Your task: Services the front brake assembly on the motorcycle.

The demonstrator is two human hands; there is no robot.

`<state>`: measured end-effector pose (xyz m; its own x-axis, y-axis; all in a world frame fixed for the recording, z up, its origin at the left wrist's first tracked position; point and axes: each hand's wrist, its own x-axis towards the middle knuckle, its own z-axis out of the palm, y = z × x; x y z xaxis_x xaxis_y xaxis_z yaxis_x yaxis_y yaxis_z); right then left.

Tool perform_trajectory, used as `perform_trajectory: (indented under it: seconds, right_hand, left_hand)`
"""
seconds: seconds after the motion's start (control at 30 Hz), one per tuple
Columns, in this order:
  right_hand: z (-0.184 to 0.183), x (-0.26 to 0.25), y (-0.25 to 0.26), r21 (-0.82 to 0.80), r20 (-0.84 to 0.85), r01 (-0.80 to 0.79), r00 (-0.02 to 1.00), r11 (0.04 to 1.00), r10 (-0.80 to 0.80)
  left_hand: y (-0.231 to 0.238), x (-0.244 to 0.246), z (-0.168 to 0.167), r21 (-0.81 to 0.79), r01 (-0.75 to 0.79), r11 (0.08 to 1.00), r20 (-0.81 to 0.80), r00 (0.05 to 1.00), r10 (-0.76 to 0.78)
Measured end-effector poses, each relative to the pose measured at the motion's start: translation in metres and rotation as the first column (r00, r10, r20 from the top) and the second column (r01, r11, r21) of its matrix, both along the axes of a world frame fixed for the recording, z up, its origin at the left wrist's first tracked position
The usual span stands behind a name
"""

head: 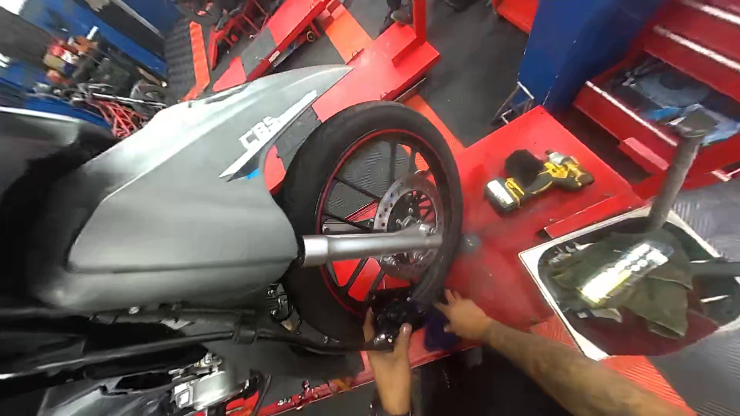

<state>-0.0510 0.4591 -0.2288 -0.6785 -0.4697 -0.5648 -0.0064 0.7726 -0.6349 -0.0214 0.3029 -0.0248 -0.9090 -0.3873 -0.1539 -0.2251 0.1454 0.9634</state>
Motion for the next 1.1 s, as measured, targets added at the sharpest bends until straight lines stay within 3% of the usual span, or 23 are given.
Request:
perform_trajectory:
  seconds: [0.07, 0.17, 0.27, 0.33, 0.4, 0.5, 0.6, 0.7, 0.83, 0.9, 1.0, 1.1]
  right_hand:
    - [-0.019, 0.006, -0.008, -0.01, -0.052, -0.07, 0.996, 0.998, 0.069]
    - [-0.032, 0.009, -0.009, -0.045, -0.092, -0.036, 0.995, 0.998, 0.031]
    - [-0.018, 0.025, 0.008, -0.129, -0.125, 0.19, 0.971, 0.973, -0.206]
    - [0.012, 0.042, 0.024, -0.274, -0.252, 0.38, 0.858, 0.883, -0.448]
    - [0.056, 0.051, 0.028, -0.494, -0.361, 0.441, 0.68, 0.749, -0.638]
    - [0.133, 0.023, 0.003, -0.726, -0.437, 0.312, 0.479, 0.612, -0.762]
    - [0.169, -0.028, -0.033, -0.763, -0.481, 0.235, 0.416, 0.602, -0.772]
    - [0.141, -0.038, -0.044, -0.713, -0.501, 0.273, 0.446, 0.646, -0.741]
    - [0.08, -0.011, -0.014, -0.614, -0.469, 0.406, 0.503, 0.677, -0.726]
    - [0.098, -0.02, -0.015, -0.647, -0.494, 0.366, 0.469, 0.669, -0.733]
    - [0.137, -0.049, -0.036, -0.738, -0.549, 0.176, 0.405, 0.652, -0.731]
    - [0.106, -0.049, -0.017, -0.692, -0.581, 0.191, 0.424, 0.696, -0.695]
  left_hand:
    - [0.006, 0.004, 0.005, -0.029, -0.023, 0.999, 0.028, 0.999, 0.024]
    - [0.005, 0.007, 0.008, -0.065, -0.035, 0.997, 0.045, 0.998, 0.038]
    - [-0.001, 0.013, 0.01, -0.114, -0.024, 0.993, 0.061, 0.998, 0.032]
    - [-0.004, 0.016, 0.014, -0.122, -0.003, 0.993, 0.088, 0.996, 0.014]
    - [-0.008, 0.023, 0.02, -0.122, 0.04, 0.992, 0.117, 0.993, -0.026]
    - [-0.014, 0.036, 0.032, -0.134, 0.106, 0.985, 0.161, 0.983, -0.084]
    - [-0.023, 0.048, 0.04, -0.122, 0.158, 0.98, 0.198, 0.971, -0.132]
    - [-0.025, 0.055, 0.047, -0.085, 0.193, 0.978, 0.214, 0.962, -0.171]
    - [-0.03, 0.06, 0.053, -0.045, 0.215, 0.976, 0.191, 0.96, -0.203]
    - [-0.029, 0.06, 0.052, -0.027, 0.228, 0.973, 0.183, 0.958, -0.219]
    - [-0.023, 0.061, 0.049, -0.025, 0.21, 0.977, 0.185, 0.962, -0.202]
    - [-0.017, 0.052, 0.045, -0.024, 0.186, 0.982, 0.164, 0.97, -0.18]
